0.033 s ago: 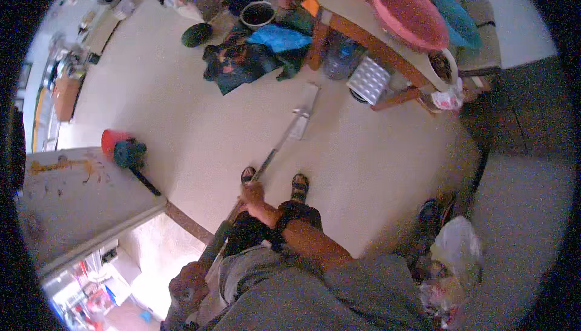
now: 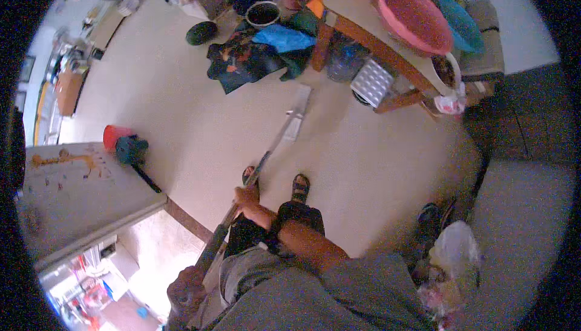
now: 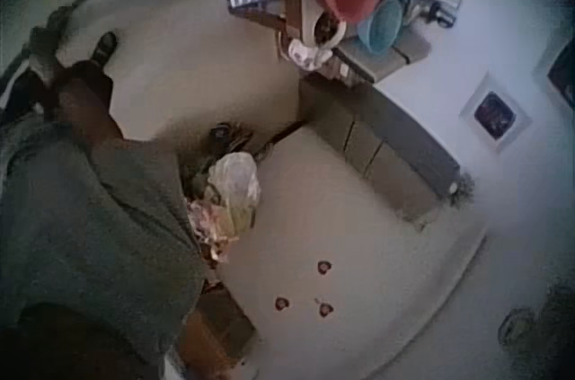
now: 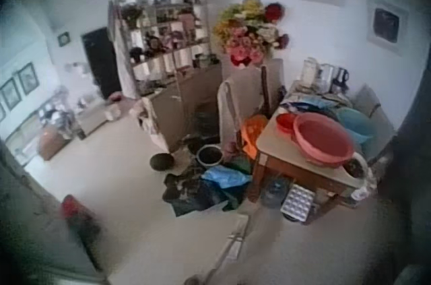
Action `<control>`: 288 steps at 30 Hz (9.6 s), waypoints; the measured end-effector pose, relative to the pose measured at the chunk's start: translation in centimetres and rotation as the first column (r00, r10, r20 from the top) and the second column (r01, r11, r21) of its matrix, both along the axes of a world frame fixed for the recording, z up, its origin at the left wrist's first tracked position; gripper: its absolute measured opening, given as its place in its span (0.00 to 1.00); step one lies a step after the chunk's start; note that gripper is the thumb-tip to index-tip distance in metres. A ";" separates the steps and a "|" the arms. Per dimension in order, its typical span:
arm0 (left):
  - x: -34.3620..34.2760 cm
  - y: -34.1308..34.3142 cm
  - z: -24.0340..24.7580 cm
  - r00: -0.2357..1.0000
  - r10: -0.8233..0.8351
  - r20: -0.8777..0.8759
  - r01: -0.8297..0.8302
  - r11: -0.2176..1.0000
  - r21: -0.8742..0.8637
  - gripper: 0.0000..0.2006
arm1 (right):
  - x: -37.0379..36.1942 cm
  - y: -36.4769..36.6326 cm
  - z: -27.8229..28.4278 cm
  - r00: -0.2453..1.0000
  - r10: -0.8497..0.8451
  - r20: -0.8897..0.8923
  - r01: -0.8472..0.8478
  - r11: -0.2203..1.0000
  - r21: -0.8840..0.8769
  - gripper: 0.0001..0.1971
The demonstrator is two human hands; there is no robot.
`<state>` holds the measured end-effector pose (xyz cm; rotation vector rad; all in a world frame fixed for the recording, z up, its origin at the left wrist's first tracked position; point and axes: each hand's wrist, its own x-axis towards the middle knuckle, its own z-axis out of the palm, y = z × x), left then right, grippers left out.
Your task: The person mops the tile floor in a bathroom and an adjacent room using a flat mop, moving the mop head back and forth across the surface.
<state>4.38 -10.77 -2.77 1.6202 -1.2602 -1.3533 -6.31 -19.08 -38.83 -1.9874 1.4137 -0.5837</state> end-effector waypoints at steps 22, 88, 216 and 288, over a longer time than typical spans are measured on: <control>0.8 2.4 -0.1 0.882 -0.458 -0.109 0.317 0.749 -0.582 0.05 | -6.7 2.7 10.8 0.427 -0.718 0.549 -0.271 0.477 0.836 0.10; 4.2 -4.1 0.3 0.448 0.888 0.104 -0.612 0.390 -0.689 0.10 | 24.3 -1.8 4.2 0.915 -0.084 0.395 -0.404 -0.201 0.893 0.08; -25.4 -8.5 -3.8 -0.945 -0.327 0.004 0.266 -0.775 -0.573 0.10 | 4.2 5.5 9.6 0.260 0.905 0.336 0.041 -0.358 0.933 0.06; 12.8 13.6 -3.3 -0.927 -0.340 -0.156 0.342 -0.940 0.016 0.06 | 41.1 28.6 -2.2 -0.882 0.396 -0.255 -0.471 -0.715 0.516 0.07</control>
